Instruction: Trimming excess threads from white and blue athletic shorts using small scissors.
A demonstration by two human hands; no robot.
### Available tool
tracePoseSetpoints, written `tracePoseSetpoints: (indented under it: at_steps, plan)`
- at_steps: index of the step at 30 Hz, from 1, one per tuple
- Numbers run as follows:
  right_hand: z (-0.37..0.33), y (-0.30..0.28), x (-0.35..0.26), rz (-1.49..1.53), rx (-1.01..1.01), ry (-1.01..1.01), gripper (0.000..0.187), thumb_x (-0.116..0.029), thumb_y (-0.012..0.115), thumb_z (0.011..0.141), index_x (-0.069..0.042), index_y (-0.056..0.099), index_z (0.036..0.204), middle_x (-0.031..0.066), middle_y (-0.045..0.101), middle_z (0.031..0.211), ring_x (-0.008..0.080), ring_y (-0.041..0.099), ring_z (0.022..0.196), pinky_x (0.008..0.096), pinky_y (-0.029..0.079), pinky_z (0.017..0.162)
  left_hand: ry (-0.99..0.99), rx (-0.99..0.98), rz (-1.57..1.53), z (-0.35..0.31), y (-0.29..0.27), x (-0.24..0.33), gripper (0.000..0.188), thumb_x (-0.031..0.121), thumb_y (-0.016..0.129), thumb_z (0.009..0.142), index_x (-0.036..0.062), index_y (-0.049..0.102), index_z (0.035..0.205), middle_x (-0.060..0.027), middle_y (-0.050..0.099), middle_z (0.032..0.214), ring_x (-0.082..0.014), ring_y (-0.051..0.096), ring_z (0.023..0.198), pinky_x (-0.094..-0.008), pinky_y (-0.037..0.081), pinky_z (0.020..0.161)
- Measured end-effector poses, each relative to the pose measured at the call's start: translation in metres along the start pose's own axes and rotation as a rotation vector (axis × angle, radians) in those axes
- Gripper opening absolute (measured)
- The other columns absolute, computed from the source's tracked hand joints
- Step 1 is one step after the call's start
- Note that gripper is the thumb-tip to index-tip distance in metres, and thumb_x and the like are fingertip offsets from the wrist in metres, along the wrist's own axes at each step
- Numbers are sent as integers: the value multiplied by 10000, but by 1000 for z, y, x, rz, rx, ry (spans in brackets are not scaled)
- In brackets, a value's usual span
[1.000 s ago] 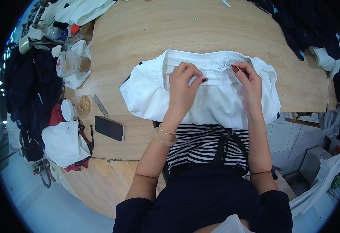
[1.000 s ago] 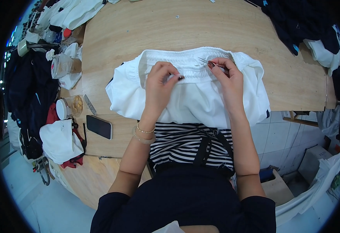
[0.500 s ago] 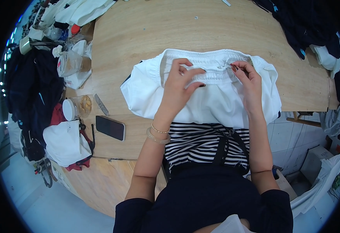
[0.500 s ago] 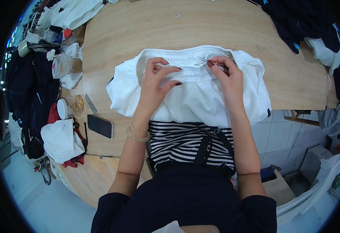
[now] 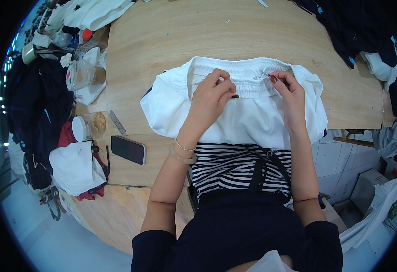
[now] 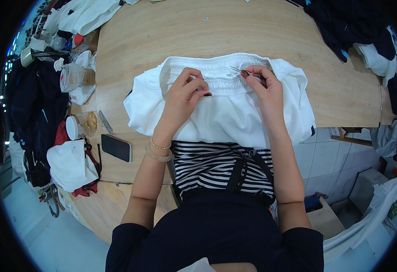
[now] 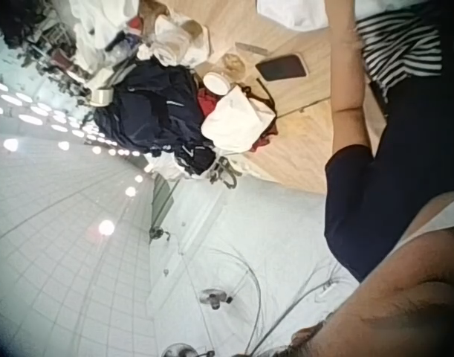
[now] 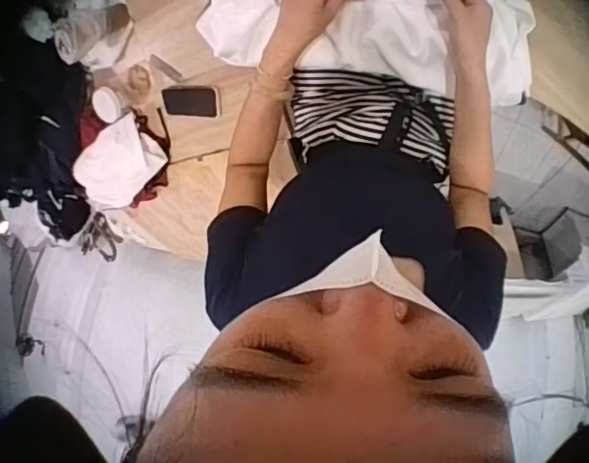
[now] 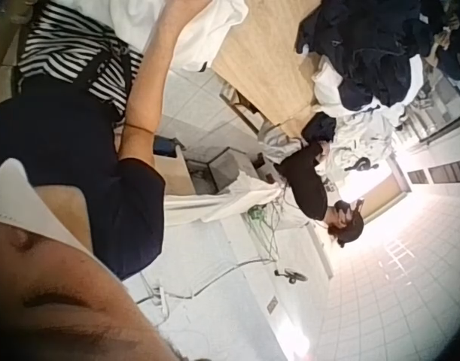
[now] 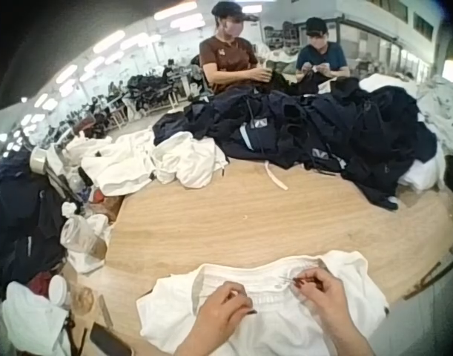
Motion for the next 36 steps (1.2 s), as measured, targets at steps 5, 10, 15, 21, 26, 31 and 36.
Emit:
tracePoseSetpoints:
  at_steps: [5,10,15,21,26,31,36]
  plan:
    - [-1,-1,-2,4,-43,-8,194,-93,633,857,15,615,1017,41,625,942,95,572,871,215,435,826,-212,-65,-223,0,-4,-3,89,14,651,787,14,599,859,-64,584,770,-195,566,735,-272,457,627]
    - [-9,2,-8,-230,-49,-31,227,-110,687,824,-31,625,1028,22,588,895,95,529,833,221,427,792,-95,-88,-109,7,-9,-3,72,11,632,801,20,615,870,-72,596,774,-215,576,761,-281,464,653]
    - [-14,6,-28,-521,-72,-233,246,-127,731,775,-38,638,985,31,568,858,145,511,844,264,424,773,58,-79,37,11,-10,-2,56,60,636,792,35,604,831,-67,563,820,-234,547,827,-336,461,691]
    - [-15,10,-35,-638,-53,-331,212,-112,738,738,-40,645,915,29,574,826,190,498,865,293,421,788,-10,-51,-138,15,-11,2,78,1,584,813,18,556,884,-90,533,887,-262,537,849,-345,455,726]
    - [-14,14,-35,-774,-65,-475,209,-98,741,693,-47,636,866,32,556,803,219,474,852,318,409,766,-88,-66,-146,17,-10,2,75,-28,534,857,0,534,926,-108,564,850,-253,568,772,-300,462,706]
    - [-8,27,-32,-890,-58,-573,214,-102,738,673,-72,622,850,19,543,817,223,466,846,335,377,766,-109,-26,-147,15,-6,2,34,0,528,866,3,527,900,-124,566,828,-279,563,766,-333,455,686]
    - [-7,31,-31,-918,-56,-596,225,-110,746,660,-90,619,844,0,540,822,209,467,835,332,351,730,-128,-34,-134,15,-4,0,58,-10,530,872,-1,541,928,-122,598,862,-259,585,775,-305,466,702]
Point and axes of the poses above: each hand's wrist, its own z-axis towards the middle knuckle, its own y-axis out of the palm, x = y × z, the point moved 2 cm from there along z, towards the middle knuckle
